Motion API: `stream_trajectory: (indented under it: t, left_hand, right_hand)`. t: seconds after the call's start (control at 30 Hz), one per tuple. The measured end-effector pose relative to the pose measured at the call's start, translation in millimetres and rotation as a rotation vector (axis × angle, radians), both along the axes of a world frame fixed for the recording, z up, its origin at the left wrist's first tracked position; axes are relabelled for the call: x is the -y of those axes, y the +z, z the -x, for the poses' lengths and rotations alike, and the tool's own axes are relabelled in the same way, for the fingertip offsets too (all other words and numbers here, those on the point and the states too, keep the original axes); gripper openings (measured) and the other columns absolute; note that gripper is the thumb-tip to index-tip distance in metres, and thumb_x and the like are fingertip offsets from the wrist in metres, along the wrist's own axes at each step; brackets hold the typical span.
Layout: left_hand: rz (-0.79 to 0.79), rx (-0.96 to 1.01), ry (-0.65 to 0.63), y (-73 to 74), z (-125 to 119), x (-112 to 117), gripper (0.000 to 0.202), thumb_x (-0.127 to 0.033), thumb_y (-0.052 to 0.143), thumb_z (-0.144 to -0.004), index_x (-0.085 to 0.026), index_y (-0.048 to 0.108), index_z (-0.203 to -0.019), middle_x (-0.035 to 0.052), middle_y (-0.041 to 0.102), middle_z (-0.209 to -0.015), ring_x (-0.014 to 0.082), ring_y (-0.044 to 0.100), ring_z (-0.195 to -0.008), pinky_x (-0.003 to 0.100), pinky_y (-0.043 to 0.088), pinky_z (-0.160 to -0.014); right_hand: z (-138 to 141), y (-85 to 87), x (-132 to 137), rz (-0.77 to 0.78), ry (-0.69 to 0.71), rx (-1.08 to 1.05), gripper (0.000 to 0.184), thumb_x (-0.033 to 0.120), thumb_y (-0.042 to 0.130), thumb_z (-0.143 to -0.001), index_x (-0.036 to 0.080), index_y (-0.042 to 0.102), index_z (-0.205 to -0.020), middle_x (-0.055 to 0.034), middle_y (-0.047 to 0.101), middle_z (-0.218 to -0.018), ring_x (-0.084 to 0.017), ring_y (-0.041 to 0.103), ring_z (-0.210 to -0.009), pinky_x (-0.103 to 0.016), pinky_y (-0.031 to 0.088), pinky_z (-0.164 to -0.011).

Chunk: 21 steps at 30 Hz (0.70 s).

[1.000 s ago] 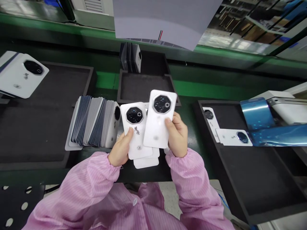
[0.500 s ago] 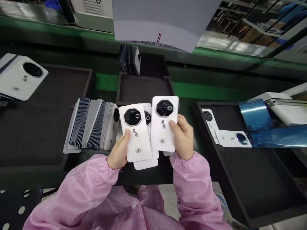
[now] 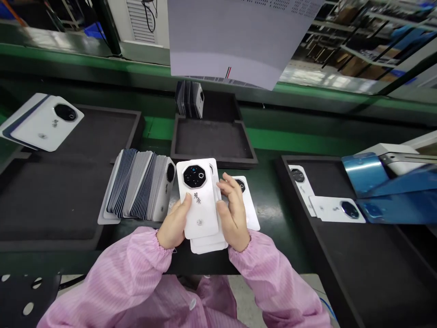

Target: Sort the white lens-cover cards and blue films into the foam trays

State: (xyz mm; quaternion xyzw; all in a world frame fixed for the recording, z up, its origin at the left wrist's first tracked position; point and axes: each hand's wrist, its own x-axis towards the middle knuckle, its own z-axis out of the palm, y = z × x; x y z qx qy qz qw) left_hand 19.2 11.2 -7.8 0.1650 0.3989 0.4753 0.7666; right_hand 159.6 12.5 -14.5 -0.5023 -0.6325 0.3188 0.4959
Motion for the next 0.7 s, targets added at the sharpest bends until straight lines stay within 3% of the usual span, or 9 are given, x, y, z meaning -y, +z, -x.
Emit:
stream_trajectory:
  t: [0.13,0.27,0.43,0.7]
  left_hand:
    - [-0.018,-0.03,-0.017,-2.8,-2.0,0.1,0.039,-0.038,0.057,-0.083,-0.016,0.06,-0.114,0.011,0.068,-0.11,0.0266,0.059,-0.108,0.04,0.043,-0.098]
    - [-0.007,0.01,-0.009,-5.3,-1.1,-0.9,0.045,-0.047,0.05,-0.084,-0.016,0.06,-0.115,0.0108,0.066,-0.114,0.0265,0.055,-0.114,0.039,0.04,-0.101]
    - [-0.004,0.036,-0.002,-2.0,-0.2,-1.9,0.039,-0.039,0.053,-0.085,-0.016,0.06,-0.116,0.0108,0.064,-0.118,0.027,0.052,-0.117,0.041,0.036,-0.105]
    - [0.002,0.001,0.0,1.3,-1.0,-1.4,0.035,-0.031,0.056,-0.084,-0.014,0.061,-0.114,0.0118,0.066,-0.113,0.0279,0.056,-0.112,0.041,0.041,-0.1]
  right_hand:
    - [-3.1,0.7,-5.5,0.138,0.0,0.001,0.025,0.035,0.068,-0.072,0.022,0.054,-0.088,-0.0095,0.044,-0.126,-0.027,0.042,-0.121,-0.048,0.034,-0.1]
    - [-7.1,-0.2,-11.6,0.182,0.029,-0.126,0.016,0.032,0.065,-0.075,0.02,0.055,-0.076,-0.0091,0.049,-0.119,-0.023,0.049,-0.113,-0.044,0.036,-0.099]
    - [-12.9,0.4,-14.8,0.138,-0.025,-0.183,0.015,0.031,0.061,-0.079,0.019,0.056,-0.072,-0.008,0.051,-0.119,-0.023,0.05,-0.111,-0.042,0.038,-0.095]
    - [-14.9,2.9,-15.2,0.079,-0.054,-0.245,0.015,0.03,0.058,-0.081,0.02,0.054,-0.072,-0.0065,0.054,-0.111,-0.021,0.052,-0.102,-0.038,0.041,-0.088]
